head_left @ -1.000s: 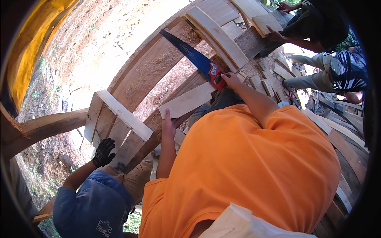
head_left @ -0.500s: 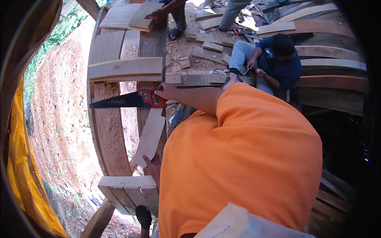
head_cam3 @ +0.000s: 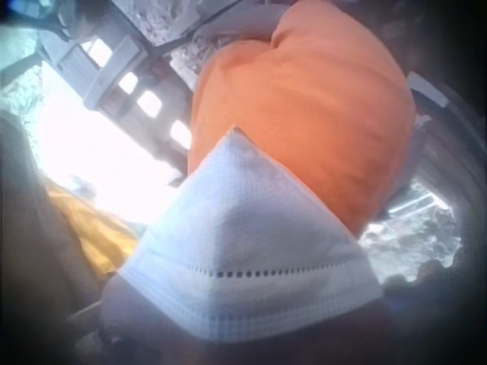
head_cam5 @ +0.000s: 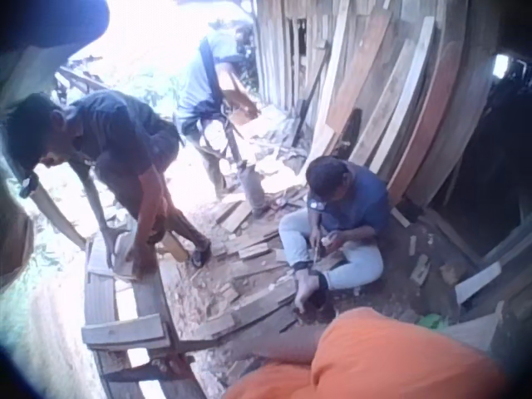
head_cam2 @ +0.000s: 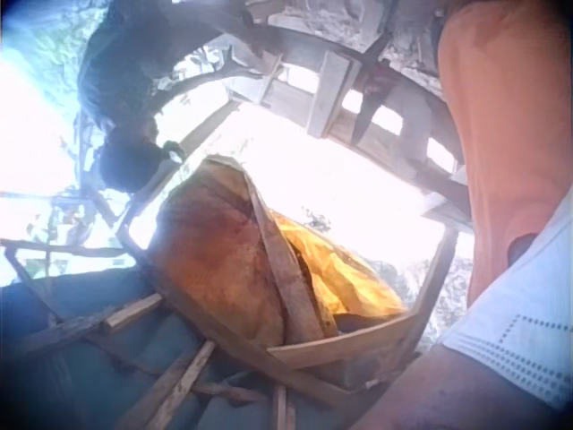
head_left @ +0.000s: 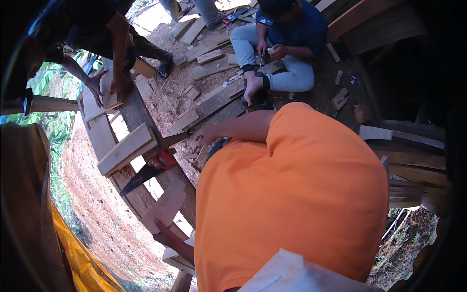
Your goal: The person uses a hand saw to cut a piece of wood that is clamped to a wooden beam. They hold the wood steady with one hand while sawing with the other. After cutting, they pick up the piece of wood and walk away.
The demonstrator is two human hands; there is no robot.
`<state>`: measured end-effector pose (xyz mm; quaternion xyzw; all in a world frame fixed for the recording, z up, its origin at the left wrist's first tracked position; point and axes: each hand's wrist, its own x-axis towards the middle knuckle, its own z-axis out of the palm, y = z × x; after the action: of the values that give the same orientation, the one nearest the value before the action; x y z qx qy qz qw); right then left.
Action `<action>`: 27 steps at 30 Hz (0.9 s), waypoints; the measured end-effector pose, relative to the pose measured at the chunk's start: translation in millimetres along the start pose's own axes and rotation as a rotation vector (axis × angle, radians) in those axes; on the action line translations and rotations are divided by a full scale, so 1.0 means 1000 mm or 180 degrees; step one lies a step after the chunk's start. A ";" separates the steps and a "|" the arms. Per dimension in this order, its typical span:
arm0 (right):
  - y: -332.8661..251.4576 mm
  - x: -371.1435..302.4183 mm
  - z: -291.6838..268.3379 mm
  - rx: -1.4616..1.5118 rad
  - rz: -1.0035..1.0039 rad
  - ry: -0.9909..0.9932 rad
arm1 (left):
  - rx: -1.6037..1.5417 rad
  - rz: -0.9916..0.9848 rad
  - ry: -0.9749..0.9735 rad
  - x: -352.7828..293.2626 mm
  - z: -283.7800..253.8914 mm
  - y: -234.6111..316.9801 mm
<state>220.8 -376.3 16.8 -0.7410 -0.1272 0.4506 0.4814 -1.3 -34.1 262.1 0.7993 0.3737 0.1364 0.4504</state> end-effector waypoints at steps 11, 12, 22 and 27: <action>0.063 -0.145 -0.015 -0.0285 -0.0202 0.2128 | -0.0336 0.0688 -0.2163 -0.052 0.190 0.143; 0.053 -0.158 -0.016 -0.0181 0.0089 0.2316 | -0.0500 0.0634 -0.2341 -0.061 0.201 0.153; 0.069 -0.201 0.001 0.0711 0.0325 0.3382 | -0.0223 0.0525 -0.3439 -0.065 0.249 0.168; 0.061 -0.199 0.028 0.0690 0.0402 0.3749 | -0.0404 0.0532 -0.3706 -0.054 0.249 0.181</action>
<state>71.9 -514.4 70.8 -0.8188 0.2518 0.0025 0.5159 186.4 -283.8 278.5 0.7409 -0.0081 -0.2676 0.6160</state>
